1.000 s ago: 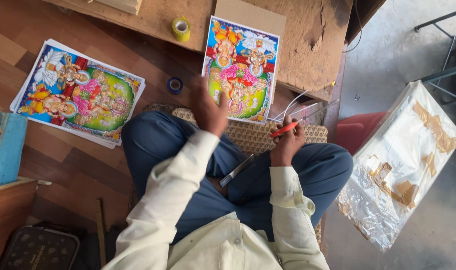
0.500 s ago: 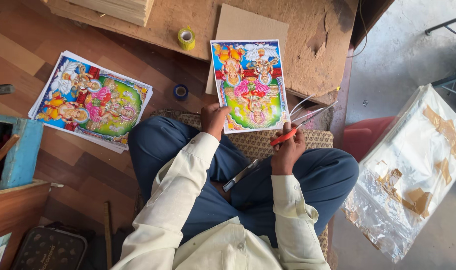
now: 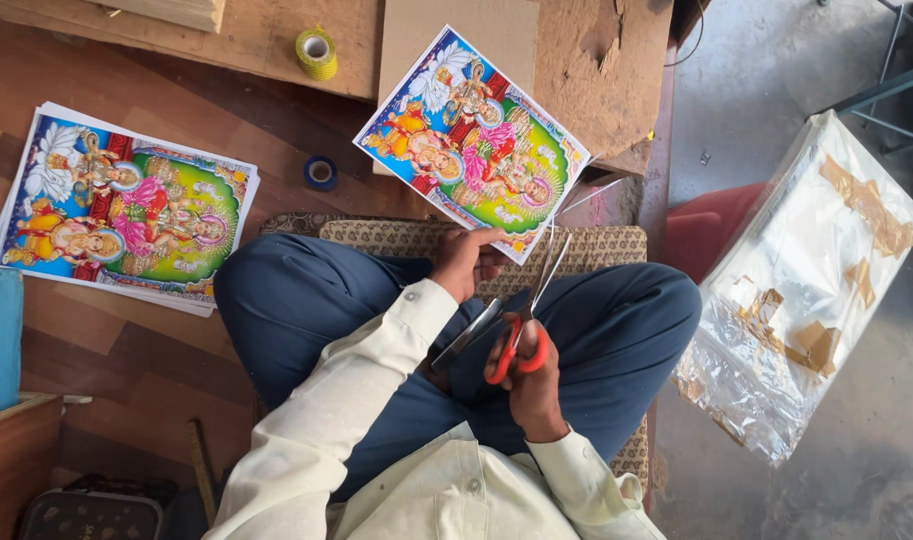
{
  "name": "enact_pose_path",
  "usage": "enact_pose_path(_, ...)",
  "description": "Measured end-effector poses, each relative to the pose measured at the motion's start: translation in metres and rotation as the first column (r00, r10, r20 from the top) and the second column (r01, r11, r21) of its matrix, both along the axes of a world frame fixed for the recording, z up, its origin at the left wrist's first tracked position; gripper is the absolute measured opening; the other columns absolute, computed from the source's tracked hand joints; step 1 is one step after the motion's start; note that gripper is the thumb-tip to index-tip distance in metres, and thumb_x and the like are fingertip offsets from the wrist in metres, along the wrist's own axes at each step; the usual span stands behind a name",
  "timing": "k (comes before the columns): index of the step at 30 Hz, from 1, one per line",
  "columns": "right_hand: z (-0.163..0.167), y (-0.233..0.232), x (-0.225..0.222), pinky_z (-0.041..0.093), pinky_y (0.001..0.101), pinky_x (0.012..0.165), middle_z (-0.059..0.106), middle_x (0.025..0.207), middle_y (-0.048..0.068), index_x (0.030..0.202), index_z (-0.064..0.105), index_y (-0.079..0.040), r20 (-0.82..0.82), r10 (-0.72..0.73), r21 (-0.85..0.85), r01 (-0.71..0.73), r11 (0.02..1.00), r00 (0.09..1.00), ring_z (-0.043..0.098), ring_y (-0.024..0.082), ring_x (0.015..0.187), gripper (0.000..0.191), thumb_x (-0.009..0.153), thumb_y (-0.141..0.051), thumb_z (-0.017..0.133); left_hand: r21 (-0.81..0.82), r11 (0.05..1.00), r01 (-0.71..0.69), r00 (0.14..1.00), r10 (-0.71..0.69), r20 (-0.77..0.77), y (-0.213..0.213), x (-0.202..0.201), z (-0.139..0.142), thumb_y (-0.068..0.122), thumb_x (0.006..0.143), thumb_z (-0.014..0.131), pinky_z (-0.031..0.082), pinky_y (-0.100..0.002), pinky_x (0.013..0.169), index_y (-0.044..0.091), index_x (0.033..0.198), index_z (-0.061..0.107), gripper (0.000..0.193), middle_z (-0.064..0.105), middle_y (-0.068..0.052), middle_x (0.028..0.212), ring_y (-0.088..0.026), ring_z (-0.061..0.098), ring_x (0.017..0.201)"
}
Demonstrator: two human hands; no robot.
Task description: The person assembles cardboard frames by cutting printed images, applying yellow patterned tape to the edges, and attaching them to cardboard backings. They handle scissors, tape, printed images, and cardboard pieces, stacking completed frames on the table.
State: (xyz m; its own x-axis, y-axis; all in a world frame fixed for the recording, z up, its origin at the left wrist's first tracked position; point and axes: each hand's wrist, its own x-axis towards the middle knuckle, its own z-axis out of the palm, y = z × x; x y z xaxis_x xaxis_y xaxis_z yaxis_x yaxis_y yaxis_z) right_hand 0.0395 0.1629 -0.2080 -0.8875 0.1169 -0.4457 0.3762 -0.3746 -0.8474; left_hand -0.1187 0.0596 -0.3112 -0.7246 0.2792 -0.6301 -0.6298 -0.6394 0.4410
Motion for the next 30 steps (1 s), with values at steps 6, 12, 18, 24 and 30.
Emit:
enact_pose_path(6, 0.0, 0.0, -0.008, 0.04, 0.0238, 0.041, 0.062, 0.075, 0.007, 0.125, 0.057, 0.0, 0.045, 0.032, -0.013, -0.032, 0.999, 0.998, 0.061, 0.015, 0.052, 0.059, 0.096, -0.052, 0.059, -0.026, 0.978, -0.207, 0.978, 0.206, -0.043, 0.034, 0.005, 0.003, 0.01, 0.092, 0.071, 0.062, -0.034, 0.058, -0.004, 0.105, 0.068, 0.019, 0.074, -0.014, 0.089, -0.021, 0.072, 0.064)
enact_pose_path(12, -0.004, 0.001, -0.015, 0.038, 0.0231, 0.039, 0.061, 0.073, 0.007, 0.126, 0.059, 0.002, 0.06, 0.068, 0.098, -0.073, 0.992, 0.996, 0.06, 0.015, 0.05, 0.06, 0.097, -0.05, 0.061, 0.038, 0.972, -0.23, 0.971, 0.232, -0.055, 0.034, 0.018, 0.011, 0.012, 0.095, 0.067, 0.064, -0.035, 0.067, -0.003, 0.11, 0.067, 0.021, 0.074, -0.014, 0.098, -0.023, 0.075, 0.076)
enact_pose_path(18, -0.005, 0.0, -0.015, 0.035, 0.0218, 0.037, 0.06, 0.071, 0.006, 0.125, 0.059, 0.002, 0.059, 0.042, 0.092, -0.048, 0.995, 0.997, 0.058, 0.013, 0.049, 0.057, 0.097, -0.048, 0.063, 0.069, 0.974, -0.218, 0.972, 0.223, -0.073, 0.031, 0.02, 0.014, 0.013, 0.098, 0.065, 0.066, -0.039, 0.074, -0.006, 0.111, 0.064, 0.023, 0.074, -0.018, 0.104, -0.029, 0.077, 0.085)
enact_pose_path(24, -0.007, -0.001, -0.016, 0.034, 0.0207, 0.037, 0.06, 0.07, 0.006, 0.125, 0.06, 0.004, 0.063, 0.022, 0.12, -0.029, 0.992, 0.998, 0.057, 0.012, 0.047, 0.057, 0.096, -0.045, 0.066, 0.044, 0.976, -0.214, 0.974, 0.217, -0.068, 0.031, 0.023, 0.014, 0.013, 0.097, 0.063, 0.067, -0.041, 0.075, -0.007, 0.109, 0.063, 0.023, 0.073, -0.019, 0.103, -0.031, 0.077, 0.086)
enact_pose_path(30, -0.008, -0.002, -0.015, 0.034, 0.02, 0.036, 0.06, 0.069, 0.005, 0.127, 0.06, 0.003, 0.064, 0.003, 0.121, -0.011, 0.993, 0.998, 0.057, 0.011, 0.046, 0.055, 0.093, -0.039, 0.069, 0.028, 0.978, -0.209, 0.975, 0.21, -0.076, 0.03, 0.025, 0.016, 0.013, 0.098, 0.063, 0.068, -0.041, 0.077, -0.008, 0.109, 0.062, 0.023, 0.073, -0.02, 0.103, -0.031, 0.077, 0.088)
